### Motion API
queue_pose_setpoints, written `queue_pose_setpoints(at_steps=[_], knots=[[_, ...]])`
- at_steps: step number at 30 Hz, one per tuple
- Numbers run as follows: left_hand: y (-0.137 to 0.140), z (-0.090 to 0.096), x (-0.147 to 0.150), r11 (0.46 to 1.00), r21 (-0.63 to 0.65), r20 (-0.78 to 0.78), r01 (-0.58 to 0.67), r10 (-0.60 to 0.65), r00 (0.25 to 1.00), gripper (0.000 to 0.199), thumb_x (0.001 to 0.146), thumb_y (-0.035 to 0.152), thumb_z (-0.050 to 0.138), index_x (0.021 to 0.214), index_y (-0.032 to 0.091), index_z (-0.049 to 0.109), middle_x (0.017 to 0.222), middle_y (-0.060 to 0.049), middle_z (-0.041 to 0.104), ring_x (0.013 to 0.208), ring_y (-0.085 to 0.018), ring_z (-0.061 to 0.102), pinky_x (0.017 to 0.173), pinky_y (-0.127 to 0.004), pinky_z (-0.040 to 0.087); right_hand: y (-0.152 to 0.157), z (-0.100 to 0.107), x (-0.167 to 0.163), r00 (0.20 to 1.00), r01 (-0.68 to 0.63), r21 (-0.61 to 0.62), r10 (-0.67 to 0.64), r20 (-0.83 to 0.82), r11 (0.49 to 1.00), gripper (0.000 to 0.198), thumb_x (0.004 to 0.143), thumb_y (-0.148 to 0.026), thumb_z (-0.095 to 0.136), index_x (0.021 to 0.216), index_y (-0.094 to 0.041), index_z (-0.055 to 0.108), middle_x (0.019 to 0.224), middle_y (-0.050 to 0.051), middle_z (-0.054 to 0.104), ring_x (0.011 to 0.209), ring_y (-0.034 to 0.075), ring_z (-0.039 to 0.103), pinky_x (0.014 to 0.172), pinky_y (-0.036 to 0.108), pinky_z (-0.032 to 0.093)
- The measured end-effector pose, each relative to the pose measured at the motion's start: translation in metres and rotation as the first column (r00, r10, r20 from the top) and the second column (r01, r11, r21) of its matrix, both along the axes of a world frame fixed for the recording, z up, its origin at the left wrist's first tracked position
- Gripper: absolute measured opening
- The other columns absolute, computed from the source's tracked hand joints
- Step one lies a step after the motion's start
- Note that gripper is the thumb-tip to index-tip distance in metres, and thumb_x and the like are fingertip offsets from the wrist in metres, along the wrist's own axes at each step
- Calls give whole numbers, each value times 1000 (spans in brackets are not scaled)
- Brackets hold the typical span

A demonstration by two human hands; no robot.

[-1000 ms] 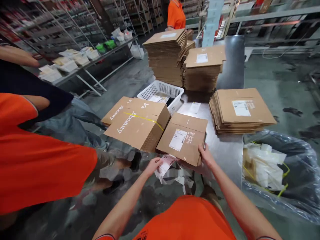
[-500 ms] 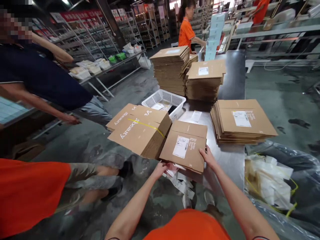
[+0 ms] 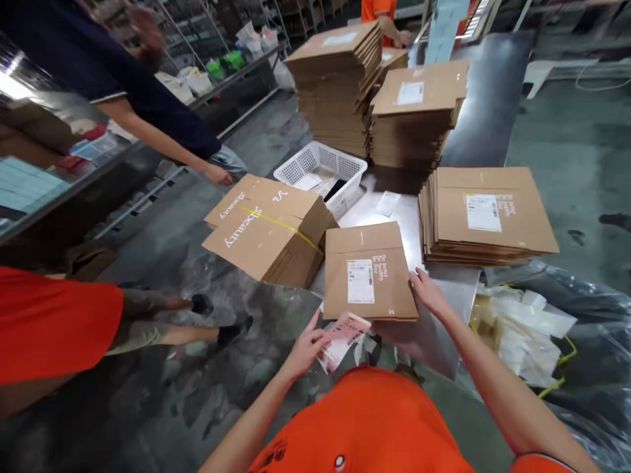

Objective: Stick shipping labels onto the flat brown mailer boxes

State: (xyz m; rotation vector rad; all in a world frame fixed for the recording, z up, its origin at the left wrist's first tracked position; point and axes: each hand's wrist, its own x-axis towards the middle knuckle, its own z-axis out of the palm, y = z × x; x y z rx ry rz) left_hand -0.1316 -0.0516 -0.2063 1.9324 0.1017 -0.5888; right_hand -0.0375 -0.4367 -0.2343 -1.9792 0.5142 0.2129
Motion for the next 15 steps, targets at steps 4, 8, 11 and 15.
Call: queue_pose_setpoints(at_steps=[4, 8, 11, 15], knots=[[-21, 19, -1, 1000, -12, -7, -25, 25, 1000, 25, 82, 44, 69, 73, 20, 76, 142, -18, 67, 134, -33, 60, 101, -38, 53, 17, 13, -30, 979, -203, -61, 203, -13, 977, 60, 90, -62, 45, 127, -18, 62, 137, 19, 66, 129, 38, 61, 115, 56, 45], [-47, 40, -16, 998, -14, 50, -64, 64, 997, 27, 81, 44, 65, 67, 22, 72, 135, -18, 71, 150, -35, 42, 106, -40, 48, 30, 46, -50, 974, -166, -164, 188, 128, 972, 68, 88, -55, 44, 138, -10, 52, 139, 25, 62, 127, 40, 60, 113, 58, 45], [-70, 59, -26, 990, -96, 92, -105, 114, 989, 31, 82, 48, 64, 66, 23, 72, 126, -17, 75, 152, -35, 39, 112, -39, 44, -4, 80, -45, 958, -11, -14, 15, 286, 1000, 77, 82, -59, 55, 143, -13, 51, 149, 20, 56, 135, 36, 56, 118, 54, 43], [-106, 74, -27, 956, -192, 19, -222, 230, 973, 42, 75, 60, 71, 75, 18, 77, 107, -15, 78, 113, -34, 67, 98, -39, 52, -116, 116, -20, 874, 241, 77, -251, 415, 967, 78, 75, -56, 67, 142, -15, 57, 148, 16, 60, 135, 34, 57, 121, 52, 41]])
